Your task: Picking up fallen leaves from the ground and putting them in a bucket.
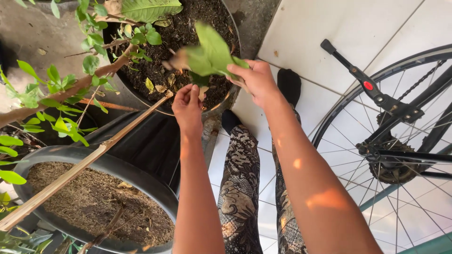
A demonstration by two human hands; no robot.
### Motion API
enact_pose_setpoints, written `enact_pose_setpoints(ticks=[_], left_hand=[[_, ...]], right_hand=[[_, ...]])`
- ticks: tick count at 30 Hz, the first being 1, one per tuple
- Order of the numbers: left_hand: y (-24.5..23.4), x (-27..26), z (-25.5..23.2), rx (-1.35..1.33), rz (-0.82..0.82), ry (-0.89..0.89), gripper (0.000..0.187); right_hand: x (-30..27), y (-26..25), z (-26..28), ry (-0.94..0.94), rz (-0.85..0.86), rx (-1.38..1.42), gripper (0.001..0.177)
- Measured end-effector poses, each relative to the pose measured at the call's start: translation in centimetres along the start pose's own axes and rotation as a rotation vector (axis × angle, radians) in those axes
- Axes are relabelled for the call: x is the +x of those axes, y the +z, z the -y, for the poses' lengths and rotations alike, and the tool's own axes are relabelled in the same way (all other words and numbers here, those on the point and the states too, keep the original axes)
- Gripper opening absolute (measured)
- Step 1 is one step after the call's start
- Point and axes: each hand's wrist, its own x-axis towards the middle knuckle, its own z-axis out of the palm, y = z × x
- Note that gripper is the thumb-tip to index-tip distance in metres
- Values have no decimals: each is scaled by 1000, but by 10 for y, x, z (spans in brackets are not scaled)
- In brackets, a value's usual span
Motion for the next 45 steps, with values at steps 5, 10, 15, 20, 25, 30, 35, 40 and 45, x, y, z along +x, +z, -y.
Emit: enact_pose_setpoints(ticks=[5,10,15,20,25,30,35,40,45], left_hand=[[-14,1,15,-53,-5,58,14],[-16,1,15,-42,-22,56,13],[-8,-15,1,-78,61,25,11],[-6,-30,-7,-154,74,7,10],[-4,-39,-12,-133,109,42,11],[-8,-38,-11,-131,136,132,10],[19,-61,-63,339,97,442,8],[69,-81,-85,697,54,737,12],[101,-77,-67,892,116,602,13]], right_hand=[[8,0,-22,1,62,265,28],[2,1,-12,28,41,378,23],[3,3,-31,-56,-62,-45,24],[-20,4,-6,6,22,290,23],[1,-9,-24,-3,-130,-127,26],[-9,-8,-13,-94,-178,58,22],[-15,-7,-12,-282,-476,-450,22],[-18,-3,-24,-354,-380,-341,20],[-12,-4,-44,-80,-2,307,23]])
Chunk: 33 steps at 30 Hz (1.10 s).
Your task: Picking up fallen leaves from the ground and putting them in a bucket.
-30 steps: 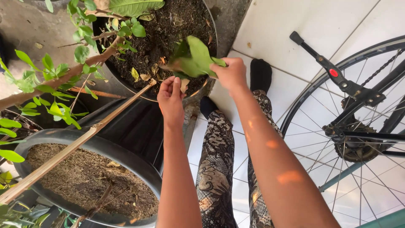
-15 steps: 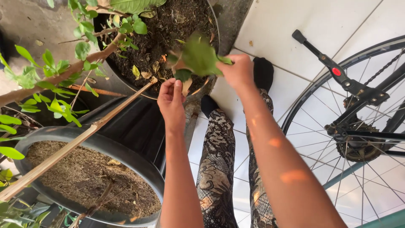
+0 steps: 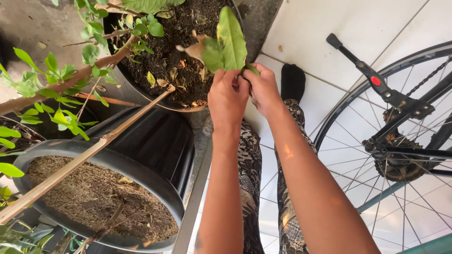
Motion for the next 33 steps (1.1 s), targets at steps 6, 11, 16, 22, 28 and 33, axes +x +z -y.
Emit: enact_pose_setpoints(ticks=[6,11,16,22,28,33], left_hand=[[12,-2,-6,76,-12,-167,22],[23,0,8,122,35,-184,23],[18,11,-1,182,73,-195,18],[13,50,20,-315,-128,-377,18],[48,140,99,-176,-246,-237,12],[65,206,134,-107,-386,-433,27]], right_hand=[[-6,7,13,97,21,73,26],[0,9,22,159,-8,84,26],[9,4,23,160,44,75,23],[31,-6,38,-99,6,-16,12],[43,-11,47,-242,-11,-229,17],[41,-13,59,-223,-65,-96,23]])
